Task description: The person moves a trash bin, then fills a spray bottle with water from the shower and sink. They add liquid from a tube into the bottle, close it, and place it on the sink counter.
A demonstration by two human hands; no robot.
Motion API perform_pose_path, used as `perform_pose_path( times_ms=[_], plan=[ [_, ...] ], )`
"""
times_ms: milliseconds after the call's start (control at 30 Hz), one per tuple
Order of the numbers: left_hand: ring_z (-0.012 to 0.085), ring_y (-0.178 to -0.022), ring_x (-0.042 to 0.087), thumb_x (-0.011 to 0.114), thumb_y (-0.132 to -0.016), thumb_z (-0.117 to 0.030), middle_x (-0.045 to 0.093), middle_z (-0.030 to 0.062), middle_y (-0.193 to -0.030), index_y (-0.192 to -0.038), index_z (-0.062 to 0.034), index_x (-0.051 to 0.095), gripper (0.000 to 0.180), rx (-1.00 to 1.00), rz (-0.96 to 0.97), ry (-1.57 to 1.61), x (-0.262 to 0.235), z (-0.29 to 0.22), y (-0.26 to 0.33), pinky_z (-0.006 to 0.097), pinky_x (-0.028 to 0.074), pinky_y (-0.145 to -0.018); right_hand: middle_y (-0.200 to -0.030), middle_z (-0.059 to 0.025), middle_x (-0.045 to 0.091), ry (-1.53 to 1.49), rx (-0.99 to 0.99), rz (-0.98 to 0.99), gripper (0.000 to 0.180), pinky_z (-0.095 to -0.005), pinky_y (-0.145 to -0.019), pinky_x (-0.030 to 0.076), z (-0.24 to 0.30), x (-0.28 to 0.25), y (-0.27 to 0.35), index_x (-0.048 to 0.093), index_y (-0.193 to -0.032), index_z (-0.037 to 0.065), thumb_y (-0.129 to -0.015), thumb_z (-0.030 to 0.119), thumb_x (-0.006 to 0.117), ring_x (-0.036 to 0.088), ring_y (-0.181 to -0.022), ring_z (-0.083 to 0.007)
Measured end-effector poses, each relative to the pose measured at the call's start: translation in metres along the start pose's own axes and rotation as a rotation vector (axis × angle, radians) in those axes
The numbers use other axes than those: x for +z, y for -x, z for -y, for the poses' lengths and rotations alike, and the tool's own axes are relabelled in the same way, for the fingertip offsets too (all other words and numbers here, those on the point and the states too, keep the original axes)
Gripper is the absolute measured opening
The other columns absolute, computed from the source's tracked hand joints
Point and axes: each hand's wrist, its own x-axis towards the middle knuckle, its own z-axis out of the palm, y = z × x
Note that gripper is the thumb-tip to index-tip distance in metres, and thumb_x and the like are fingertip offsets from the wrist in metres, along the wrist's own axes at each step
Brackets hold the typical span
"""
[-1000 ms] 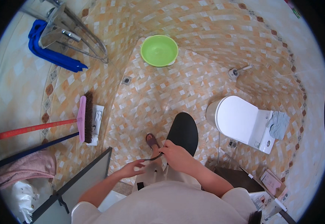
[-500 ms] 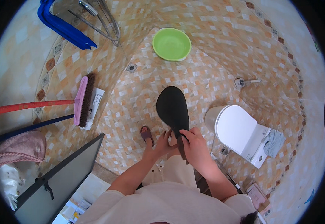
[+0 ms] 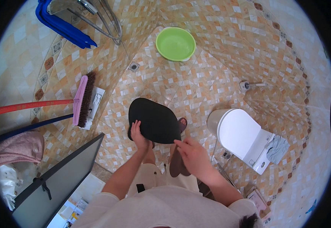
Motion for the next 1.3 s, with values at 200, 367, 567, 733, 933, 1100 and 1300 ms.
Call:
perform_pose_path(
  times_ms=[200, 367, 567, 733, 933, 1100, 1300],
  plan=[
    [0.0272, -0.100, 0.065, 0.054, -0.086, -0.008, 0.070, 0.0100, -0.104, -0.106, -0.0118, 0.069, 0.026, 0.189, 0.747, -0.162, -0.039, 0.053, -0.029, 0.039, 0.048, -0.090, -0.085, -0.0116, 0.059, 0.155, 0.054, -0.158, 0.019, -0.0400, -0.072, 0.049, -0.117, 0.028, -0.016, 0.071, -0.097, 0.006, -0.077, 0.005, 0.069, 0.060, -0.082, -0.0316],
    [0.0373, -0.099, 0.063, 0.051, -0.084, -0.004, 0.067, 0.0187, -0.105, -0.112, -0.0131, 0.066, 0.034, 0.036, 1.022, -0.022, 0.011, 0.063, -0.006, 0.043, 0.049, -0.086, -0.089, -0.0131, 0.059, 0.247, 0.262, 0.006, 0.017, -0.0413, -0.079, 0.050, -0.211, 0.049, -0.033, 0.072, -0.095, 0.008, -0.079, 0.008, 0.067, 0.060, -0.092, -0.0332],
    [0.0395, -0.101, 0.060, 0.050, -0.086, -0.006, 0.065, 0.0196, -0.106, -0.120, -0.0131, 0.061, 0.037, -0.129, 1.087, 0.091, 0.089, 0.077, 0.002, 0.045, 0.048, -0.087, -0.093, -0.0087, 0.059, 0.694, 0.066, 0.006, 0.011, -0.0429, -0.086, 0.045, -0.277, 0.048, -0.124, 0.072, -0.085, 0.012, -0.080, 0.014, 0.063, 0.056, -0.099, -0.0265],
    [0.0398, -0.100, 0.061, 0.051, -0.083, -0.003, 0.066, 0.0205, -0.104, -0.127, -0.0126, 0.054, 0.045, -0.279, 1.027, 0.013, 0.135, 0.109, -0.048, 0.046, 0.048, -0.086, -0.101, -0.0077, 0.061, 0.804, -0.199, 0.005, 0.021, -0.0460, -0.105, 0.034, -0.288, 0.080, -0.272, 0.070, -0.096, 0.013, -0.079, 0.015, 0.059, 0.055, -0.107, -0.0252],
    [0.0383, -0.121, 0.050, 0.055, -0.076, 0.005, 0.054, 0.0215, -0.131, -0.137, -0.0110, 0.044, 0.064, -0.359, 0.350, -0.353, 0.115, 0.173, -0.115, 0.044, 0.042, -0.102, -0.116, -0.0116, 0.061, 0.335, -0.310, -0.314, 0.030, -0.0528, -0.108, 0.032, -0.234, 0.191, -0.328, 0.063, -0.111, 0.009, -0.082, 0.007, 0.057, 0.053, -0.117, -0.0310],
    [0.0442, -0.134, 0.035, 0.055, -0.077, 0.003, 0.037, 0.0259, -0.144, -0.141, -0.0114, 0.040, 0.067, -0.360, 0.555, -0.564, 0.038, 0.189, -0.078, 0.048, 0.036, -0.108, -0.106, -0.0142, 0.061, 0.305, -0.179, 0.263, 0.022, -0.0533, -0.095, 0.038, -0.233, 0.240, -0.175, 0.062, -0.105, 0.010, -0.083, 0.008, 0.056, 0.055, -0.107, -0.0314],
    [0.0455, -0.135, 0.032, 0.054, -0.080, 0.000, 0.029, 0.0276, -0.148, -0.144, -0.0119, 0.036, 0.068, -0.376, 0.772, -0.583, -0.047, 0.156, 0.006, 0.050, 0.036, -0.107, -0.111, -0.0126, 0.066, -0.298, 0.519, 0.420, 0.036, -0.0368, -0.087, 0.049, -0.277, 0.160, -0.005, 0.062, -0.119, 0.007, -0.085, 0.019, 0.063, 0.062, -0.103, -0.0268]
  ],
)
